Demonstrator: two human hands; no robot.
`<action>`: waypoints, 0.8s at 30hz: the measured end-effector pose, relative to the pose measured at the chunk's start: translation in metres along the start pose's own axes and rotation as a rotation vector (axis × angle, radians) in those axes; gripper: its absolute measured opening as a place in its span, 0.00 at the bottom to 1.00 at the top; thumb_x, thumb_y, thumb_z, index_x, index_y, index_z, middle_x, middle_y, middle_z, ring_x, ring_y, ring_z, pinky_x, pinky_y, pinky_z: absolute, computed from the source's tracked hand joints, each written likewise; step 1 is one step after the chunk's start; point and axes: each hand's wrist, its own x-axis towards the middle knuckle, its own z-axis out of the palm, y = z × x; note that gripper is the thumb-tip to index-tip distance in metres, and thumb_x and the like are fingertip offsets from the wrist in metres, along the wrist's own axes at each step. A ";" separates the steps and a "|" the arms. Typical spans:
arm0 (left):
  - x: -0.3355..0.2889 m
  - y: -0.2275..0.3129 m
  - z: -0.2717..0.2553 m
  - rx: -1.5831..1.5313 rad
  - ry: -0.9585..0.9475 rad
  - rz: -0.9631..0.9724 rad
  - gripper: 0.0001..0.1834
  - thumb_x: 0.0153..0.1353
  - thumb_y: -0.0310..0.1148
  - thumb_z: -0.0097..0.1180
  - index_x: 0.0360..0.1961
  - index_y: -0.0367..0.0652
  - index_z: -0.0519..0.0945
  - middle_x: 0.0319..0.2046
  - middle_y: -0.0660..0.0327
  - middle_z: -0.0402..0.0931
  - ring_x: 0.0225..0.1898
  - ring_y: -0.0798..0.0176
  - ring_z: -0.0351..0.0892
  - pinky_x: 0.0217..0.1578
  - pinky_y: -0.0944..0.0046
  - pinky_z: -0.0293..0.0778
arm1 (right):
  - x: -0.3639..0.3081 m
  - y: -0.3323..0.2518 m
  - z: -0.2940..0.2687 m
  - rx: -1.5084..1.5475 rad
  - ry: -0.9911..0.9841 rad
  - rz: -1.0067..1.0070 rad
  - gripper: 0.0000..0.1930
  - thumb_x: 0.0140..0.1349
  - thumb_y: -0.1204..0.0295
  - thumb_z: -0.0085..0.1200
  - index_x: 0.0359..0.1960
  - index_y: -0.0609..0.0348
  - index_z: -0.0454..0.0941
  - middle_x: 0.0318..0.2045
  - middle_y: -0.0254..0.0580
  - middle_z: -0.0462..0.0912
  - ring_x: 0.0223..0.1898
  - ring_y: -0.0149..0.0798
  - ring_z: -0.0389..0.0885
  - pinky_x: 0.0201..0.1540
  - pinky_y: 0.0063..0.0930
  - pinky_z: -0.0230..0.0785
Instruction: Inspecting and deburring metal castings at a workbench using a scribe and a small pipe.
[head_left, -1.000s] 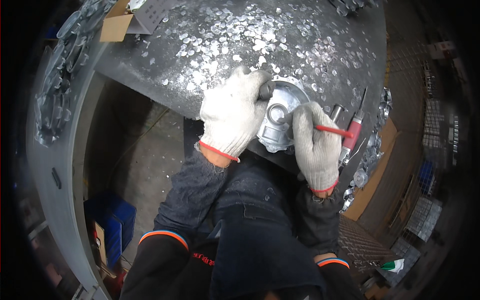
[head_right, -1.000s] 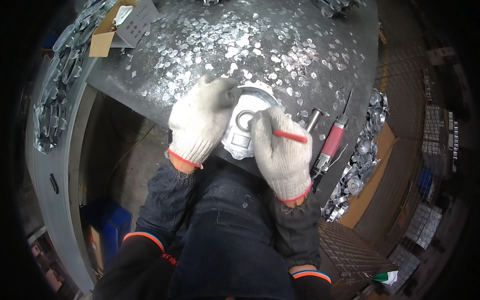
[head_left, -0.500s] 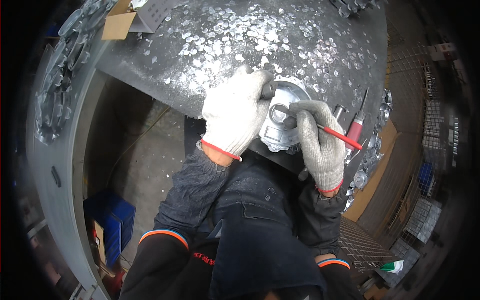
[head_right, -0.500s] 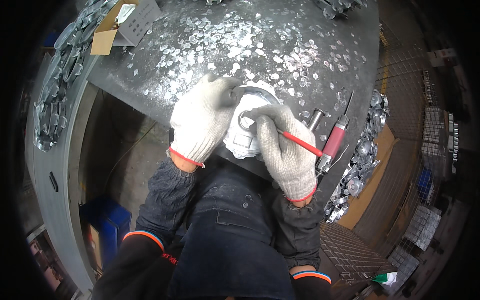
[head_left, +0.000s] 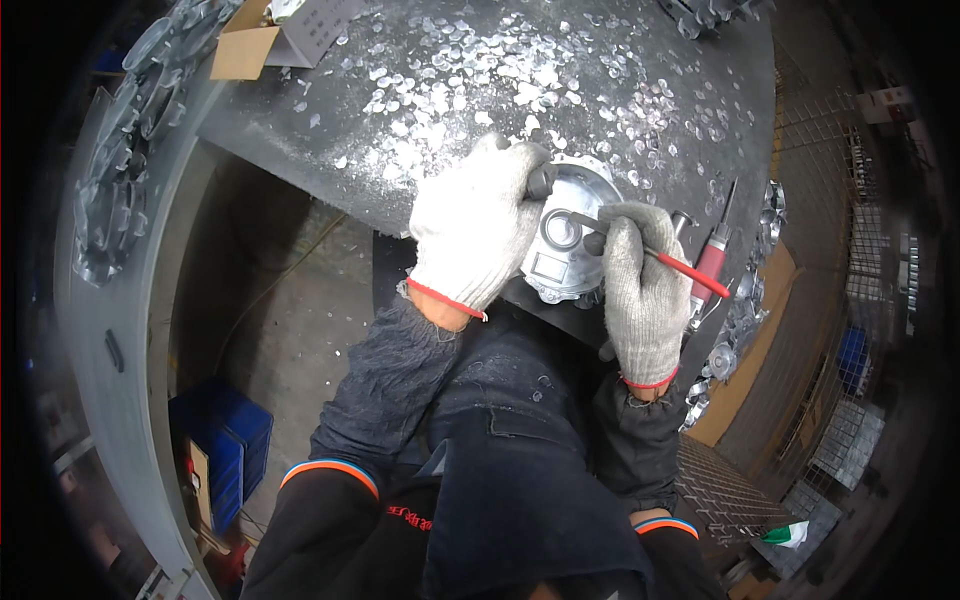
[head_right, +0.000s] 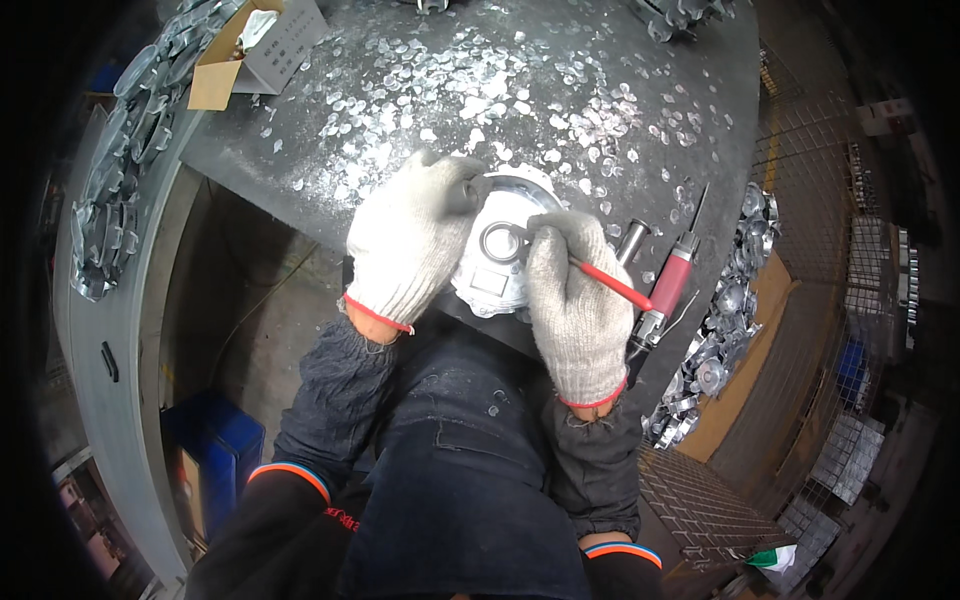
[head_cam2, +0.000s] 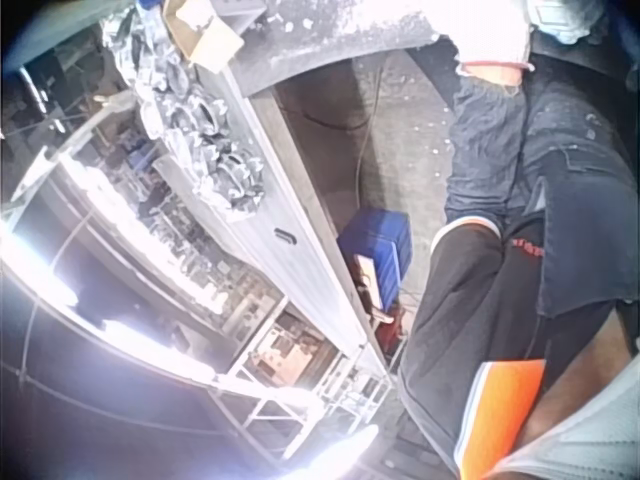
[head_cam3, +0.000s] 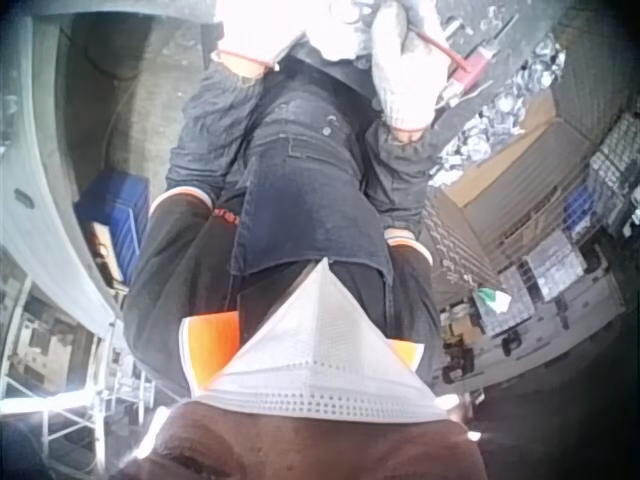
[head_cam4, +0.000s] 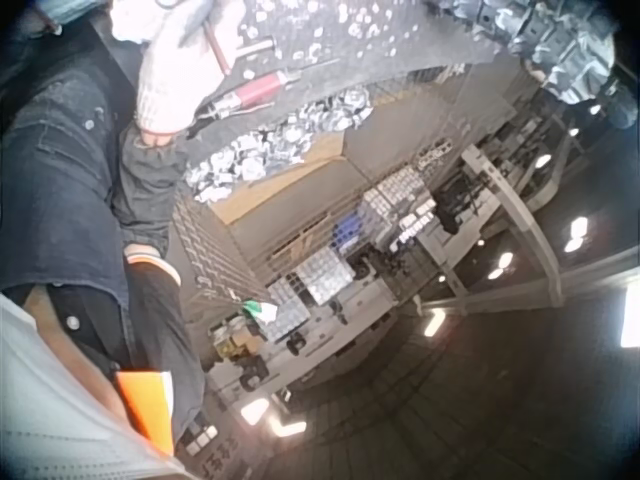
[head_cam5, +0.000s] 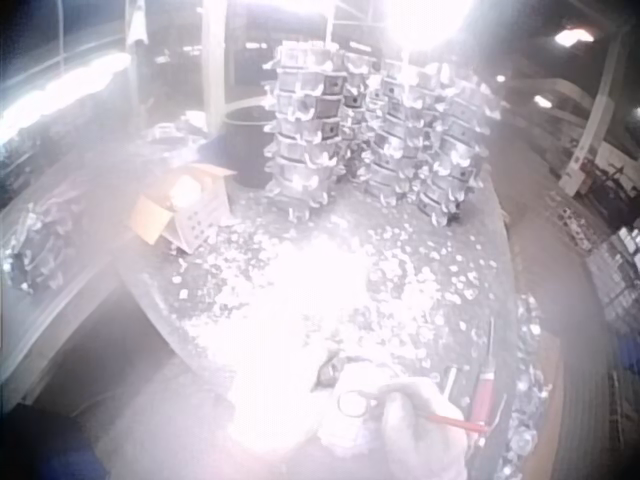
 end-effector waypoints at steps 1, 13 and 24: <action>0.000 -0.001 0.000 0.006 0.002 0.006 0.12 0.68 0.41 0.66 0.49 0.52 0.90 0.40 0.54 0.82 0.40 0.48 0.87 0.41 0.53 0.82 | -0.001 -0.001 0.000 0.006 -0.001 0.031 0.06 0.77 0.76 0.54 0.47 0.64 0.82 0.31 0.39 0.83 0.30 0.27 0.79 0.35 0.26 0.73; -0.001 -0.001 0.002 -0.002 0.013 -0.021 0.13 0.69 0.41 0.66 0.50 0.51 0.90 0.41 0.55 0.83 0.42 0.47 0.87 0.43 0.52 0.82 | -0.010 -0.031 -0.006 -0.031 0.031 0.240 0.06 0.80 0.74 0.53 0.47 0.63 0.82 0.32 0.36 0.84 0.30 0.24 0.80 0.33 0.23 0.73; 0.000 -0.001 0.003 -0.002 0.037 0.021 0.12 0.69 0.42 0.65 0.49 0.51 0.90 0.40 0.54 0.83 0.40 0.47 0.87 0.41 0.52 0.82 | -0.011 -0.015 0.012 -0.028 0.099 0.119 0.08 0.75 0.74 0.63 0.48 0.67 0.83 0.35 0.45 0.89 0.35 0.30 0.87 0.40 0.27 0.79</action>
